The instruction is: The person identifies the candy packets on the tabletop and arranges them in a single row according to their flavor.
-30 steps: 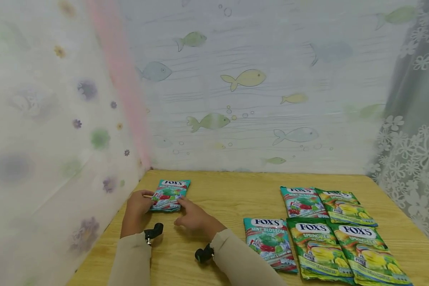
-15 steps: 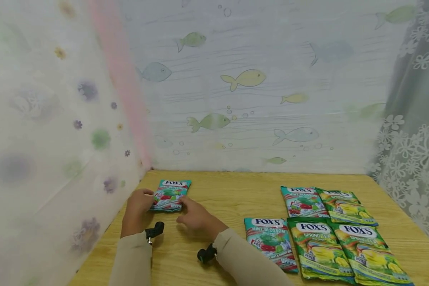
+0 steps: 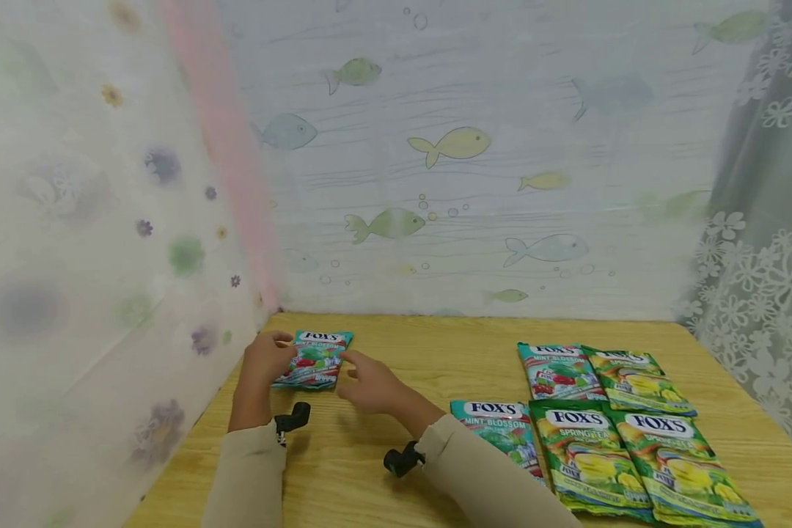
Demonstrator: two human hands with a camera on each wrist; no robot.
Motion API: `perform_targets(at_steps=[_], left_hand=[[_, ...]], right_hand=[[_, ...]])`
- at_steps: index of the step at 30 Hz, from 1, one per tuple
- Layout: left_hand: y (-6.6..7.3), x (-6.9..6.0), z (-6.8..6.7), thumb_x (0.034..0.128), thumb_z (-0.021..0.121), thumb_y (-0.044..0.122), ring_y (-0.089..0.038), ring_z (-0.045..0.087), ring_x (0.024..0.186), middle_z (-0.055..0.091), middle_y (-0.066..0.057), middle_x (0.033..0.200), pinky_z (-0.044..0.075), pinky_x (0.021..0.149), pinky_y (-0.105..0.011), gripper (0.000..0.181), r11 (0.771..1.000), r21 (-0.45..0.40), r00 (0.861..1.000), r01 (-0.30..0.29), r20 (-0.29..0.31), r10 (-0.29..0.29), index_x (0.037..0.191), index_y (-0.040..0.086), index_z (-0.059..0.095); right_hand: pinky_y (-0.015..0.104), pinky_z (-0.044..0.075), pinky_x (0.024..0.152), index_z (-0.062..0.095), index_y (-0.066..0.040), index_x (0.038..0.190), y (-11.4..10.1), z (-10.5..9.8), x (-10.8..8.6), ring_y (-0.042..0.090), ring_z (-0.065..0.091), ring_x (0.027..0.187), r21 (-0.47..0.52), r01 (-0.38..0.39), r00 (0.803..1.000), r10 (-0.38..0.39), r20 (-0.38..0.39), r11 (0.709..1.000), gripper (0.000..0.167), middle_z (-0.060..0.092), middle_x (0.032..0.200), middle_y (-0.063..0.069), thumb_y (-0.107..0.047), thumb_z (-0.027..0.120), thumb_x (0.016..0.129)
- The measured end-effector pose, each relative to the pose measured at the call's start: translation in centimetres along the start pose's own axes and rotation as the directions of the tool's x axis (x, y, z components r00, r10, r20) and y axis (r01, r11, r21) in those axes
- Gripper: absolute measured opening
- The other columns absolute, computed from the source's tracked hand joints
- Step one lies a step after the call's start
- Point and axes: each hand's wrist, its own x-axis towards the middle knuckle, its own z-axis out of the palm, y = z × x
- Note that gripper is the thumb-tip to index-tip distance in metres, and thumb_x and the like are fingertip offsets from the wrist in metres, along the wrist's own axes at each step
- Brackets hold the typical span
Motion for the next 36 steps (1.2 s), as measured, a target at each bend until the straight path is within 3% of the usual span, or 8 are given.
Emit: perform_targets(at_steps=[4,7,12,16,22,26,30,36], left_hand=[[0.7,0.0,0.2,0.1021,0.055,0.022,-0.024,0.063,0.078,0.058,-0.029,0.141,0.047,0.059,-0.032,0.049,1.000,-0.002,1.000,-0.024,0.006,0.024,0.146,0.000,0.055],[1.4,0.0,0.3,0.1018,0.056,0.023,-0.028,0.065,0.083,0.059,-0.029,0.140,0.050,0.061,-0.033,0.049,0.999,-0.010,0.999,-0.041,0.002,0.041,0.146,0.001,0.056],[2.3,0.0,0.8,0.1015,0.055,0.024,-0.039,0.065,0.112,0.062,-0.027,0.137,0.056,0.079,-0.044,0.048,0.998,0.003,0.998,-0.068,0.006,0.068,0.144,0.002,0.058],[2.7,0.0,1.4,0.1017,0.056,0.024,-0.039,0.065,0.115,0.063,-0.024,0.136,0.056,0.085,-0.048,0.046,0.996,0.006,0.996,-0.084,0.008,0.084,0.143,0.005,0.059],[3.8,-0.3,2.1,0.1015,0.058,0.023,-0.029,0.071,0.093,0.064,-0.022,0.134,0.057,0.072,-0.038,0.044,0.993,-0.027,0.993,-0.113,0.021,0.113,0.143,0.007,0.059],[4.7,-0.5,2.5,0.1009,0.058,0.021,-0.023,0.065,0.082,0.065,-0.020,0.133,0.051,0.062,-0.032,0.044,0.990,-0.032,0.990,-0.140,0.026,0.141,0.143,0.009,0.060],[5.7,-0.8,3.0,0.1002,0.057,0.019,-0.026,0.062,0.086,0.066,-0.017,0.132,0.046,0.060,-0.031,0.042,0.985,-0.025,0.985,-0.171,0.017,0.171,0.141,0.011,0.061],[7.4,-1.5,3.9,0.1013,0.062,0.020,-0.030,0.066,0.104,0.067,-0.017,0.132,0.052,0.067,-0.034,0.040,0.970,-0.015,0.970,-0.243,0.014,0.243,0.140,0.011,0.062]], right_hand=[[0.046,0.055,0.099,0.031,-0.019,0.163,0.2,-1.3,-1.1,0.030,0.047,0.148,-0.032,0.048,0.999,-0.048,0.003,0.998,0.067,0.034,0.168,0.005,-0.026,0.062,0.104],[0.044,0.055,0.091,0.032,-0.018,0.163,0.3,-2.3,-1.9,0.030,0.047,0.147,-0.071,0.070,0.997,-0.072,-0.025,0.995,0.066,0.035,0.168,0.004,-0.024,0.061,0.105],[0.047,0.052,0.105,0.033,-0.017,0.162,0.2,-3.8,-3.3,0.027,0.050,0.145,-0.153,0.092,0.991,-0.106,-0.083,0.984,0.065,0.036,0.167,0.002,-0.024,0.062,0.104],[0.050,0.051,0.108,0.034,-0.016,0.162,0.7,-4.8,-4.4,0.028,0.051,0.144,-0.208,0.107,0.986,-0.132,-0.106,0.972,0.065,0.037,0.166,0.004,-0.023,0.063,0.104],[0.053,0.049,0.108,0.034,-0.016,0.162,1.4,-6.6,-6.6,0.031,0.050,0.144,-0.233,0.120,0.978,-0.156,-0.141,0.965,0.065,0.038,0.164,0.007,-0.023,0.063,0.104],[0.054,0.049,0.108,0.034,-0.015,0.162,1.8,-7.8,-8.0,0.032,0.050,0.144,-0.229,0.113,0.967,-0.160,-0.198,0.967,0.066,0.038,0.164,0.008,-0.022,0.065,0.103],[0.055,0.049,0.108,0.034,-0.017,0.162,2.2,-8.8,-9.2,0.031,0.050,0.144,-0.221,0.086,0.956,-0.143,-0.256,0.971,0.068,0.038,0.164,0.007,-0.022,0.067,0.102],[0.057,0.050,0.107,0.035,-0.016,0.161,3.0,-10.7,-10.8,0.033,0.051,0.143,-0.237,0.040,0.945,-0.114,-0.306,0.971,0.069,0.038,0.164,0.009,-0.022,0.069,0.101]])
